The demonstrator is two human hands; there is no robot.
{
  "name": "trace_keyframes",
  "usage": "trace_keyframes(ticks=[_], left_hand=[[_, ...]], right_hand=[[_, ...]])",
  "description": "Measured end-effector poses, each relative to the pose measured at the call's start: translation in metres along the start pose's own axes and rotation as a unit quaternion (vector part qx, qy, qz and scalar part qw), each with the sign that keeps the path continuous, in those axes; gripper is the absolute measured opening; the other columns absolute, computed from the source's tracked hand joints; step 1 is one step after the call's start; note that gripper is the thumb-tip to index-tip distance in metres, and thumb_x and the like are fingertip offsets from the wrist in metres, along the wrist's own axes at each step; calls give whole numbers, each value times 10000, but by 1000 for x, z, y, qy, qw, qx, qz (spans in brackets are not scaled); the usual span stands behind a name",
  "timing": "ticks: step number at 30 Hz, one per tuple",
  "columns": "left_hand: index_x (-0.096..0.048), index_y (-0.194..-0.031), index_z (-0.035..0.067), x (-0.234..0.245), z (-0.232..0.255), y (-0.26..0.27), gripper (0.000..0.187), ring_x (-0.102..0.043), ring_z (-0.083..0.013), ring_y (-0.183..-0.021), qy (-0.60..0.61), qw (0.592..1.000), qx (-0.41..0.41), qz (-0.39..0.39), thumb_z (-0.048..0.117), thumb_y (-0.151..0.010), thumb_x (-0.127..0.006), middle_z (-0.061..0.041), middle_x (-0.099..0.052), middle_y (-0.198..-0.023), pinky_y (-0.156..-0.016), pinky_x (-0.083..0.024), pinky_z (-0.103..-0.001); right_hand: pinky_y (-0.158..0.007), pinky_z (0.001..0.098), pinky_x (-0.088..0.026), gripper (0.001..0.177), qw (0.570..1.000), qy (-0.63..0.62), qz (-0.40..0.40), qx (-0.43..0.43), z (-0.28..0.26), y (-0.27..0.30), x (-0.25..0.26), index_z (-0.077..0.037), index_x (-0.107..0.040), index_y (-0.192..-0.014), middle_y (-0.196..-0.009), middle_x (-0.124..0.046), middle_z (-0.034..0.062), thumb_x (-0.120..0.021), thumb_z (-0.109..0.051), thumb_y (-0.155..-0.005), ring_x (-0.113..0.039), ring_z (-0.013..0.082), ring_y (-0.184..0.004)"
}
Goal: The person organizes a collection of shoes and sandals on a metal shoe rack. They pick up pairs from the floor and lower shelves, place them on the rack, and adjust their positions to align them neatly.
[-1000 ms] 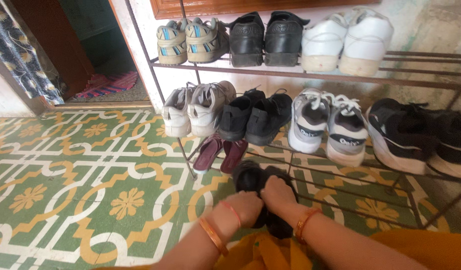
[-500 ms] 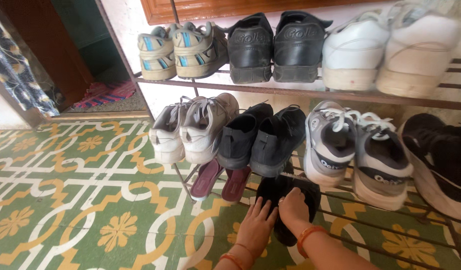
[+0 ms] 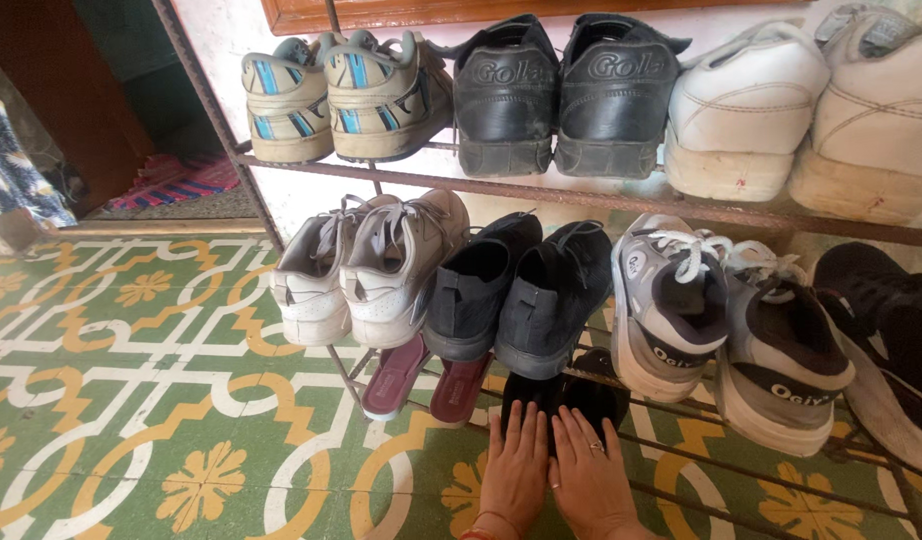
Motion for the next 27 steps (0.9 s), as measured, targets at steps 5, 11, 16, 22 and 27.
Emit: trace_keyframes(ticks=[5, 11, 16, 22, 27], left_hand=[[-390, -1520, -29, -8, -1, 3, 652, -212, -407, -1507, -11, 999, 4, 37, 230, -930, -490, -208, -371, -1588, -1179, -139, -608], [-413, -1496, -21, -11, -11, -6, 584, -231, -420, -1495, -31, 998, 24, 54, 191, -955, -471, -203, -389, -1566, -1175, -165, -605], [-405, -1501, -14, -22, -10, -10, 577, -225, -428, -1490, -34, 998, 35, 34, 185, -962, -454, -210, -375, -1569, -1171, -167, -620], [-318, -1542, -11, -61, -11, -16, 612, -75, -430, -1520, -13, 991, 93, -96, 214, -984, -431, -206, -213, -1638, -1157, -98, -672], [-308, -1566, 21, -71, -11, -29, 601, -14, -380, -1541, 16, 970, 167, -177, 271, -1025, -386, -177, -154, -1667, -1143, -71, -755]], right_hand=[[-1094, 694, -171, 706, 997, 9, -62, 37, 5, 9, -4, -28, -373, -1497, -1590, -352, 177, -537, -392, -915, -288, 352, -1475], [-1056, 817, -166, 670, 988, 51, -121, 76, 5, 6, -12, -10, -354, -1498, -1612, -308, 176, -528, -359, -953, -232, 346, -1516], [-1102, 741, -232, 599, 978, 47, -201, 20, 28, 4, -33, -42, -275, -1538, -1649, -216, 114, -469, -192, -991, -187, 286, -1517], [-1118, 657, -332, 632, 964, 9, -267, 3, 36, 5, -62, -28, -205, -1581, -1692, -130, 154, -441, -209, -1023, -95, 336, -1559], [-1135, 638, -363, 679, 950, 1, -308, -38, 40, 1, -75, -42, -225, -1594, -1697, -126, 148, -458, -348, -1034, -103, 311, -1578]])
Point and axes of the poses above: each hand's wrist, its own y-axis away from the middle knuckle, its own x-axis out of the back of the hand, z = x × y, the point moved 6 cm from there along -y, towards the middle knuckle
